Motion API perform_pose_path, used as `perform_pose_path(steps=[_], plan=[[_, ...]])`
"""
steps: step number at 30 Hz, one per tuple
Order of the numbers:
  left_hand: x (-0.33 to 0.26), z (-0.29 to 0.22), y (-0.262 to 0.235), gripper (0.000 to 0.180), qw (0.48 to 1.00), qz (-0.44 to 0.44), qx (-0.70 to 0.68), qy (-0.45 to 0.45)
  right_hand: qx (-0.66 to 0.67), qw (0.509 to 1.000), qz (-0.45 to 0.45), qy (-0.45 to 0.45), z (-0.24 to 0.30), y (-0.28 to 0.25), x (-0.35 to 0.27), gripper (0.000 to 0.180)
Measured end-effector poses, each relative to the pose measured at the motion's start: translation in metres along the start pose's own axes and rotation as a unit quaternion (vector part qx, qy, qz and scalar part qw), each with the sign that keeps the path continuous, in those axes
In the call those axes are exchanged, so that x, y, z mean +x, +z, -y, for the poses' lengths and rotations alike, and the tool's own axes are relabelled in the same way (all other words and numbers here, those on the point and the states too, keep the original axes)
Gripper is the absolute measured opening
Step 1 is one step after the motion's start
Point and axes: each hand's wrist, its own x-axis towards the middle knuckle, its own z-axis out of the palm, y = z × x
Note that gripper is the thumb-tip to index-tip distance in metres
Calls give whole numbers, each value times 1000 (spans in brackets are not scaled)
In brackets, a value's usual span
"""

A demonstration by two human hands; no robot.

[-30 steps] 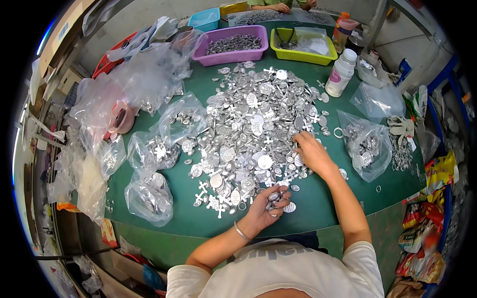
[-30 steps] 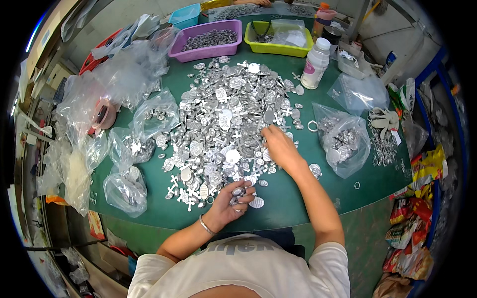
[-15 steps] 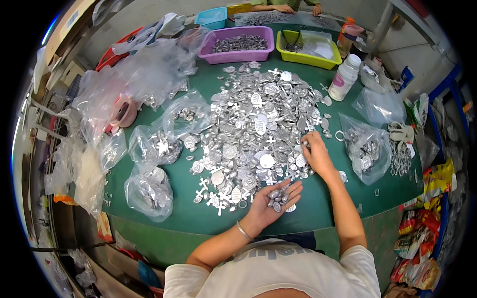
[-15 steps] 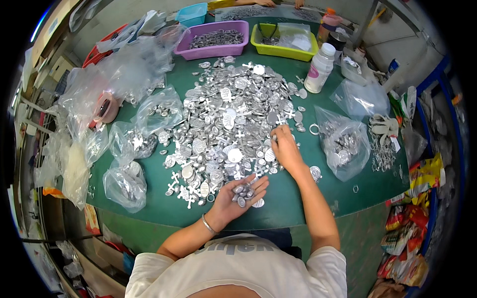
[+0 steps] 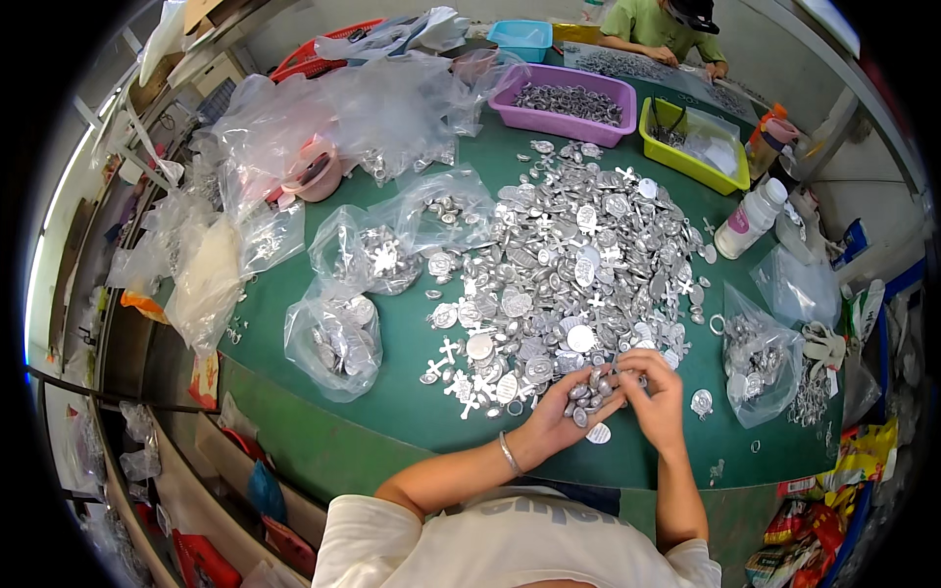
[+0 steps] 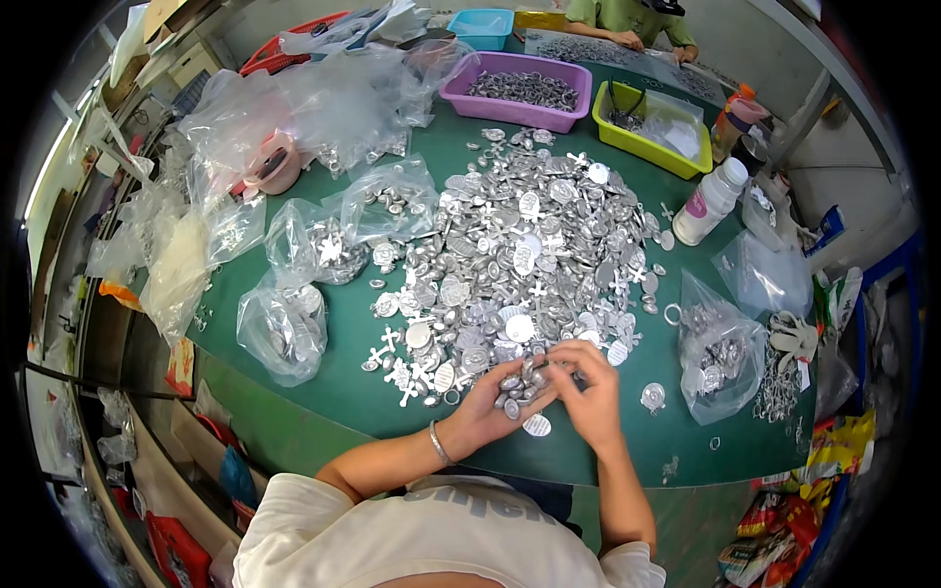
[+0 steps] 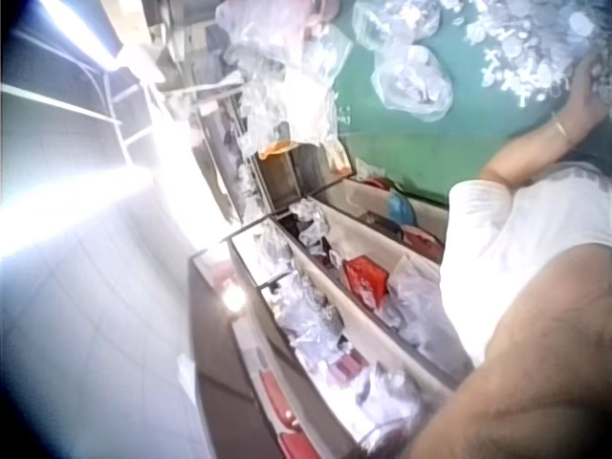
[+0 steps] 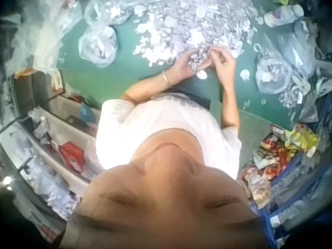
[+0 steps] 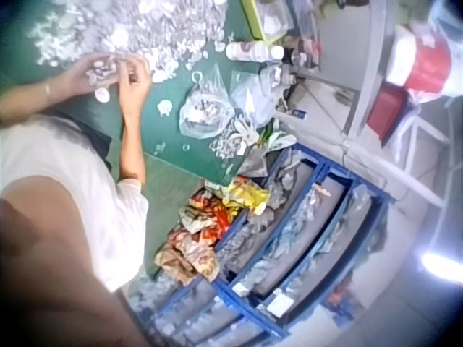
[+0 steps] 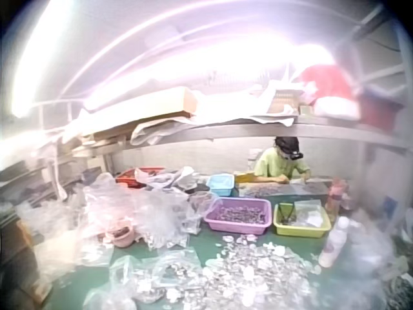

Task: The person sorts various metallic charms and decorative pieces by hand into small clear bags, picking individual pieces from a large pile on a green table and placing them into the bags.

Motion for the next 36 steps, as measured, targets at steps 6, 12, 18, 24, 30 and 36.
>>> perform_pose_path(steps=[6,12,18,24,30,36], plan=[[-8,-51,18,19,993,-41,-62,93,-167,985,7,49,-20,-12,-2,13],[22,-215,49,16,924,-73,-50,373,-249,967,20,-48,-33,-8,-11,18],[44,-282,82,37,858,-94,101,495,-227,974,2,-8,-40,-12,-12,15],[22,-239,66,50,796,-137,287,515,-218,974,-56,17,-34,-21,-5,15],[-1,-107,46,21,581,-35,714,388,-452,889,19,-75,-32,1,-2,25],[17,-51,26,27,156,160,933,280,-530,840,43,-112,-40,12,-5,20]])
